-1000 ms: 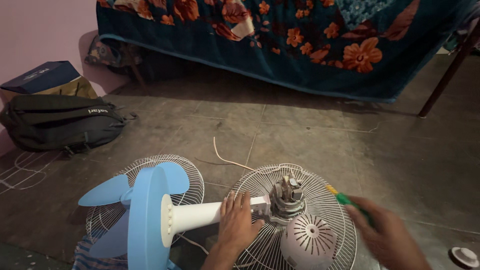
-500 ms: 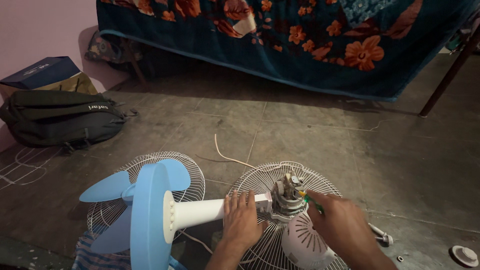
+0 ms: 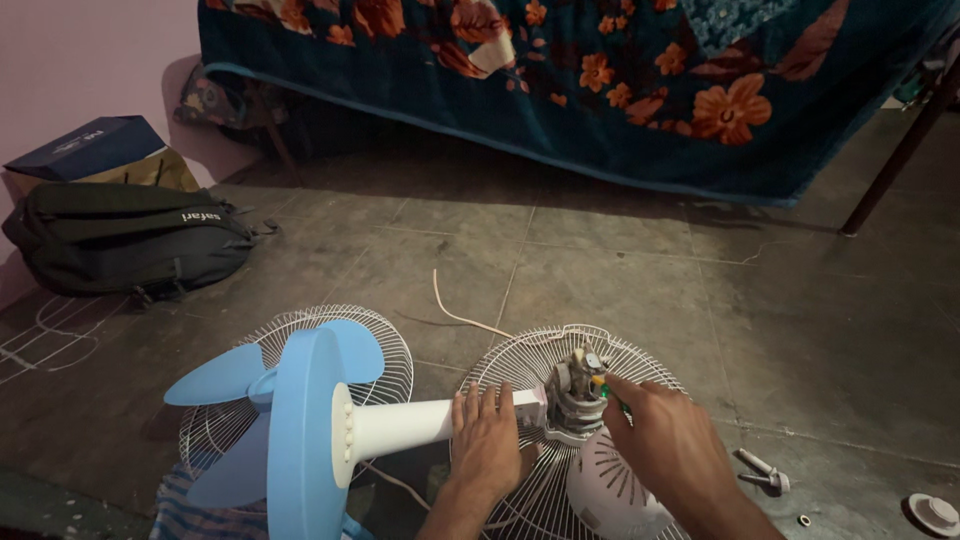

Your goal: The person disassembles a small electric fan by removing the rear grille, unscrewing the motor housing, and detaching the motor from the stand. They use a screwdriver to loosen screws and separate components, leaving the fan partially disassembled.

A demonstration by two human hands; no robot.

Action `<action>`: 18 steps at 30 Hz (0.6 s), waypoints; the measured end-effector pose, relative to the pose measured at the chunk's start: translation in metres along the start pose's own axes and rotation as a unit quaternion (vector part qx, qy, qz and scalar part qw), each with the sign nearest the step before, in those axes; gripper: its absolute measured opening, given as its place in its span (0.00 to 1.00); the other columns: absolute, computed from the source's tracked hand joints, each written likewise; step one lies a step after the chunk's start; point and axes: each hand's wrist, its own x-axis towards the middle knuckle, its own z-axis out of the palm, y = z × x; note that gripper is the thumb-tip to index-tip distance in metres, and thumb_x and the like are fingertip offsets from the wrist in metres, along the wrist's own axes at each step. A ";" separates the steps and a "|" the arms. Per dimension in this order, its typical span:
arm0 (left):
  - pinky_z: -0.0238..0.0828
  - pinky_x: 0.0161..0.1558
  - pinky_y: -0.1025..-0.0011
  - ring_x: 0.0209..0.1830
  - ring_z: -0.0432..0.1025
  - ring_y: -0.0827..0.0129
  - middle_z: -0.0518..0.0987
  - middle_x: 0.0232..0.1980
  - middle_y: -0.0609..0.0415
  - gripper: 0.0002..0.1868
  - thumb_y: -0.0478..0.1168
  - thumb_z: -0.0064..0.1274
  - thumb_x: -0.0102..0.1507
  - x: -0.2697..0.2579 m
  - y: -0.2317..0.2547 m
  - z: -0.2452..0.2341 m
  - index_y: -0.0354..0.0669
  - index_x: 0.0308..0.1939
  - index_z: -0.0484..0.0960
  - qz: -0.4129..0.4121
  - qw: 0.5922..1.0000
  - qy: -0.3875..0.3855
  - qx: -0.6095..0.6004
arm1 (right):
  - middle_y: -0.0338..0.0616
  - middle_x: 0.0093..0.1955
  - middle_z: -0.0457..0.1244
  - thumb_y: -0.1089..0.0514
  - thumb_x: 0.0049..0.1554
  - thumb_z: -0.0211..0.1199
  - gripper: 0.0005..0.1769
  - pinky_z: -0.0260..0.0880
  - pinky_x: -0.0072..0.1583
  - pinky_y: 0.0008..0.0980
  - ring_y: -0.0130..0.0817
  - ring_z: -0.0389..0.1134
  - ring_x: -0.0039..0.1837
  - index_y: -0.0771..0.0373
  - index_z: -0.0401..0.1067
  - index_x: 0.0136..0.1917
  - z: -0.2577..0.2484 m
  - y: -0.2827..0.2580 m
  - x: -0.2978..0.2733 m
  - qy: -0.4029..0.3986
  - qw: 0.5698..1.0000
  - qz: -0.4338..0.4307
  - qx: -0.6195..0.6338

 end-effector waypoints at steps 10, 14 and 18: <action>0.27 0.79 0.50 0.82 0.41 0.46 0.56 0.77 0.39 0.55 0.55 0.65 0.58 0.002 -0.001 0.002 0.34 0.77 0.49 0.000 1.000 -0.003 0.010 | 0.51 0.42 0.70 0.51 0.59 0.58 0.18 0.74 0.49 0.48 0.50 0.73 0.43 0.51 0.75 0.62 0.020 0.005 0.022 0.041 0.998 -0.047 -0.009; 0.26 0.78 0.49 0.82 0.39 0.45 0.55 0.77 0.38 0.56 0.56 0.65 0.58 0.005 0.000 0.001 0.33 0.76 0.48 0.001 1.000 -0.007 0.008 | 0.49 0.46 0.70 0.51 0.57 0.59 0.23 0.76 0.48 0.47 0.48 0.73 0.42 0.49 0.74 0.66 0.010 0.008 0.026 0.057 0.998 -0.022 0.013; 0.27 0.79 0.49 0.82 0.41 0.45 0.56 0.77 0.38 0.55 0.55 0.64 0.58 0.004 -0.002 0.005 0.32 0.77 0.49 0.005 1.000 -0.009 0.022 | 0.46 0.45 0.71 0.49 0.57 0.59 0.23 0.77 0.48 0.45 0.43 0.75 0.42 0.46 0.75 0.66 0.007 0.007 0.014 0.004 1.000 -0.015 0.006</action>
